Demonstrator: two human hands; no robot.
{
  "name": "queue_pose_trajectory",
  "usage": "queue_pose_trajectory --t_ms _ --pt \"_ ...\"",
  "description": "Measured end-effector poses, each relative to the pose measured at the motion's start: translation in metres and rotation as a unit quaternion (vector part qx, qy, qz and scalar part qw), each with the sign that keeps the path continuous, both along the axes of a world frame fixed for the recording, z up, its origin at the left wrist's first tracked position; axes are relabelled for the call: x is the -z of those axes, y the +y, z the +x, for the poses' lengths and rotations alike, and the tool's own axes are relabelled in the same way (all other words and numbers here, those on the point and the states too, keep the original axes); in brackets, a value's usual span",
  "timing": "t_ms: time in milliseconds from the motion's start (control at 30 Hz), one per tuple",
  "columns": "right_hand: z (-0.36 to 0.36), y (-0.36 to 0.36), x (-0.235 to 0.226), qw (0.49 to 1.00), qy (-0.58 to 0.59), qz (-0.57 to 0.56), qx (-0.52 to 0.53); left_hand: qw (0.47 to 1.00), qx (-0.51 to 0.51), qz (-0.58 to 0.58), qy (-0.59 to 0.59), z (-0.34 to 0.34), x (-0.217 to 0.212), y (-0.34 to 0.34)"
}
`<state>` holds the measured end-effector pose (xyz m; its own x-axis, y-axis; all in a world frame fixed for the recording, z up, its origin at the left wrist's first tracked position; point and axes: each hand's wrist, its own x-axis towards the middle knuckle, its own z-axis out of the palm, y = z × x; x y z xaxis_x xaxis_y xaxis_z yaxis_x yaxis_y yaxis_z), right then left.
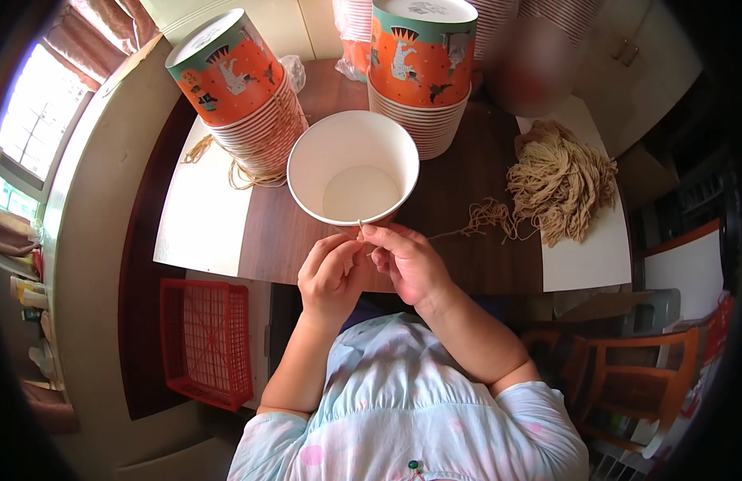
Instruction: Threading string handles through pre-punched holes in decorative paper buckets.
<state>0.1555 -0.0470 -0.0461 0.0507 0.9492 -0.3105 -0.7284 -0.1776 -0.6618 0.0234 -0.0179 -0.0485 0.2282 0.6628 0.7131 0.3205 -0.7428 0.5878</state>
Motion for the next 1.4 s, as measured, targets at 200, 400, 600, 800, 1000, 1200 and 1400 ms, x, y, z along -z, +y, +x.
queue_pose_trajectory --t_ms 200,400,600,800,1000,1200,1400 --pt "0.007 0.0 0.006 1.0 0.002 0.001 -0.014 0.998 -0.007 -0.064 -0.009 -0.009 -0.006 0.001" --pt "0.009 0.0 -0.003 0.968 -0.236 0.081 0.017 0.986 0.027 -0.161 -0.036 -0.013 -0.015 0.007" --pt "0.009 -0.003 -0.002 0.786 -0.577 0.163 0.148 0.977 0.039 -0.204 -0.05 -0.01 -0.017 0.007" --pt "0.008 0.001 0.002 0.686 -0.682 0.164 0.193 0.97 0.05 -0.233 -0.053 -0.009 -0.016 0.007" --pt "0.009 0.006 -0.001 0.611 -0.736 0.175 0.234 0.916 0.101 -0.372 -0.109 -0.012 -0.016 0.008" --pt "0.017 0.006 0.0 0.738 -0.618 0.194 0.189 0.852 0.182 -0.482 -0.094 -0.023 -0.021 0.009" --pt "0.022 -0.009 -0.018 0.619 -0.707 0.291 0.182 0.922 0.158 -0.354 0.0 -0.028 -0.04 -0.004"
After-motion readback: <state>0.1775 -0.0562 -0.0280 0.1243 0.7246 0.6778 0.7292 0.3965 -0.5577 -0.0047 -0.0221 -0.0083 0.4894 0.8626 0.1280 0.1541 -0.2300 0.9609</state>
